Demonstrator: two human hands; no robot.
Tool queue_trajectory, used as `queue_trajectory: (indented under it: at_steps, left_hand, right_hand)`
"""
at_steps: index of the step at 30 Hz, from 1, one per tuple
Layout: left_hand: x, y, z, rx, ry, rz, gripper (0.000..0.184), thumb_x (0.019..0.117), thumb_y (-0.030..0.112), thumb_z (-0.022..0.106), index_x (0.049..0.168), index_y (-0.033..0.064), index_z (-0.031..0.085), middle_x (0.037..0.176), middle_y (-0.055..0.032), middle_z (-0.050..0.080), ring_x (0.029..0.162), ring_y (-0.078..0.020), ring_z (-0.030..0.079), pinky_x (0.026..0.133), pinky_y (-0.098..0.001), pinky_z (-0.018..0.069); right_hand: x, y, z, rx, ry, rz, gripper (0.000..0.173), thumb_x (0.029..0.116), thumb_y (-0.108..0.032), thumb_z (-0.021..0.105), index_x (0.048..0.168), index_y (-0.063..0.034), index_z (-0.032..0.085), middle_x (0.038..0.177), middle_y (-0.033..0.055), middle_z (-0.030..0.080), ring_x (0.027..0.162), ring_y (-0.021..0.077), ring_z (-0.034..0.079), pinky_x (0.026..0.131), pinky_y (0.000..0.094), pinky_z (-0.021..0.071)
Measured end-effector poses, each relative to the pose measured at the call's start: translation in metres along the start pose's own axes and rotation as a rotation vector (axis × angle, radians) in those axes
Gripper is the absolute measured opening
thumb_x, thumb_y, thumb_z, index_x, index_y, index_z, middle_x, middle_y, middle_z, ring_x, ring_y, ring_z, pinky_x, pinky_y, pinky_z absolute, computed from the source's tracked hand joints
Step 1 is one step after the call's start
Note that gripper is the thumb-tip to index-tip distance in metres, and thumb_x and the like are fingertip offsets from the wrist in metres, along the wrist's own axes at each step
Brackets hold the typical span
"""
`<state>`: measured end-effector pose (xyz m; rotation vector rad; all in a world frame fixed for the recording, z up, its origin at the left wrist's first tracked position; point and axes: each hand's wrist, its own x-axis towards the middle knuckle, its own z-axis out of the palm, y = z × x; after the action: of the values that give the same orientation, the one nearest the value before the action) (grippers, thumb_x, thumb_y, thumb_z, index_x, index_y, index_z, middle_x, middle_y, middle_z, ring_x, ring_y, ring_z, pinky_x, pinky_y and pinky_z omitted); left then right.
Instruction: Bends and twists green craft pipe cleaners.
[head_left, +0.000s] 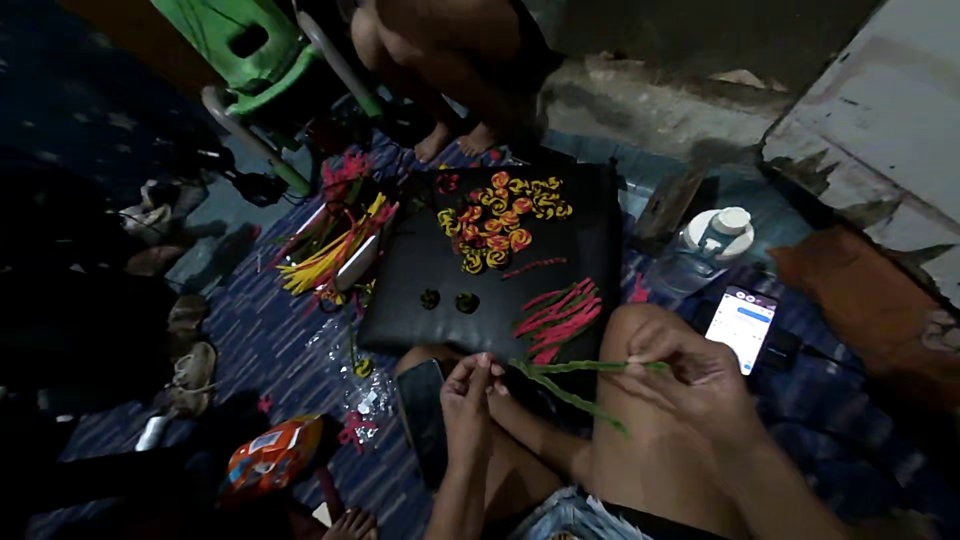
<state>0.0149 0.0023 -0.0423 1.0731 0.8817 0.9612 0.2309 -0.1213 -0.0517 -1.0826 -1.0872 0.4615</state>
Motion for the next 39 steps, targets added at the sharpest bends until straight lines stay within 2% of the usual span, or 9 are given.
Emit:
queue_trajectory:
  at_steps: [4, 7, 10, 15, 20, 24, 29, 34, 39]
  left_hand:
    - [-0.003, 0.002, 0.000, 0.145, -0.092, 0.030, 0.016, 0.0996, 0.001, 0.057, 0.095, 0.0040, 0.073, 0.083, 0.0032, 0.075, 0.071, -0.0034, 0.070, 0.070, -0.0204, 0.0598]
    - [-0.001, -0.004, 0.003, 0.258, -0.231, 0.070, 0.018, 0.0982, 0.004, 0.059, 0.113, -0.0021, 0.067, 0.104, -0.0009, 0.072, 0.086, -0.0043, 0.068, 0.077, -0.0210, 0.0575]
    - [0.001, -0.005, 0.009, 0.197, -0.302, 0.052, 0.029, 0.0961, 0.002, 0.061, 0.125, -0.0042, 0.062, 0.113, -0.0020, 0.072, 0.091, -0.0046, 0.069, 0.078, -0.0209, 0.0572]
    - [0.001, -0.001, 0.017, 0.144, -0.361, 0.211, 0.024, 0.0945, 0.004, 0.066, 0.118, -0.0007, 0.071, 0.111, 0.0004, 0.075, 0.094, -0.0055, 0.071, 0.086, -0.0250, 0.0596]
    - [0.001, 0.004, 0.027, 0.105, -0.311, 0.137, 0.019, 0.0930, 0.000, 0.066, 0.110, 0.0010, 0.075, 0.097, 0.0009, 0.077, 0.081, -0.0055, 0.072, 0.077, -0.0232, 0.0609]
    - [0.003, 0.002, 0.029, 0.041, -0.319, 0.153, 0.019, 0.0985, 0.002, 0.060, 0.110, 0.0014, 0.075, 0.098, 0.0019, 0.077, 0.080, -0.0044, 0.071, 0.076, -0.0227, 0.0605]
    - [0.009, 0.003, 0.027, -0.021, -0.192, 0.143, 0.020, 0.1007, 0.011, 0.060, 0.101, 0.0128, 0.080, 0.096, 0.0040, 0.078, 0.084, -0.0022, 0.070, 0.078, -0.0200, 0.0580]
    - [0.016, 0.016, 0.027, -0.031, -0.057, 0.184, 0.021, 0.0928, -0.001, 0.066, 0.085, 0.0127, 0.080, 0.083, 0.0071, 0.077, 0.077, 0.0001, 0.070, 0.076, -0.0191, 0.0587]
    - [0.011, 0.020, 0.008, 0.035, -0.162, 0.185, 0.016, 0.0857, 0.001, 0.074, 0.081, 0.0148, 0.079, 0.076, 0.0079, 0.075, 0.069, 0.0002, 0.069, 0.069, -0.0190, 0.0595]
  right_hand:
    - [0.004, -0.002, -0.006, 0.027, 0.118, 0.155, 0.005, 0.0944, -0.023, 0.073, 0.098, -0.0202, 0.071, 0.096, -0.0127, 0.070, 0.076, -0.0035, 0.064, 0.065, 0.0132, 0.0550]
    - [0.001, 0.006, -0.005, 0.066, 0.148, 0.185, 0.005, 0.0963, -0.021, 0.071, 0.101, -0.0193, 0.072, 0.098, -0.0107, 0.072, 0.078, -0.0007, 0.067, 0.066, 0.0151, 0.0574]
    - [-0.001, 0.010, -0.002, 0.066, 0.171, 0.152, 0.006, 0.0965, -0.020, 0.070, 0.102, -0.0216, 0.073, 0.100, -0.0110, 0.073, 0.077, -0.0017, 0.067, 0.064, 0.0135, 0.0565]
    - [-0.002, 0.011, -0.001, 0.090, 0.183, 0.113, 0.007, 0.0964, -0.017, 0.071, 0.103, -0.0195, 0.073, 0.102, -0.0096, 0.073, 0.076, -0.0019, 0.066, 0.064, 0.0131, 0.0558]
    - [-0.001, 0.013, 0.000, 0.021, 0.188, 0.017, 0.008, 0.0952, -0.020, 0.073, 0.103, -0.0207, 0.073, 0.103, -0.0095, 0.072, 0.083, -0.0009, 0.067, 0.068, 0.0132, 0.0565]
    - [-0.001, 0.015, -0.001, -0.015, 0.161, -0.011, 0.009, 0.0954, -0.022, 0.073, 0.104, -0.0214, 0.073, 0.102, -0.0093, 0.073, 0.082, -0.0012, 0.067, 0.067, 0.0127, 0.0557]
    - [-0.003, 0.023, 0.001, -0.096, 0.049, -0.104, 0.010, 0.0960, -0.027, 0.073, 0.104, -0.0226, 0.073, 0.106, -0.0098, 0.074, 0.097, 0.0021, 0.070, 0.082, 0.0179, 0.0595]
    - [-0.008, 0.005, 0.014, -0.180, -0.022, -0.187, 0.009, 0.0935, -0.019, 0.075, 0.101, -0.0176, 0.071, 0.106, -0.0076, 0.071, 0.103, 0.0000, 0.067, 0.088, 0.0157, 0.0573]
    - [-0.006, -0.003, 0.014, -0.251, 0.050, -0.287, 0.008, 0.0968, -0.023, 0.072, 0.103, -0.0195, 0.069, 0.104, -0.0102, 0.069, 0.097, -0.0020, 0.066, 0.083, 0.0122, 0.0561]
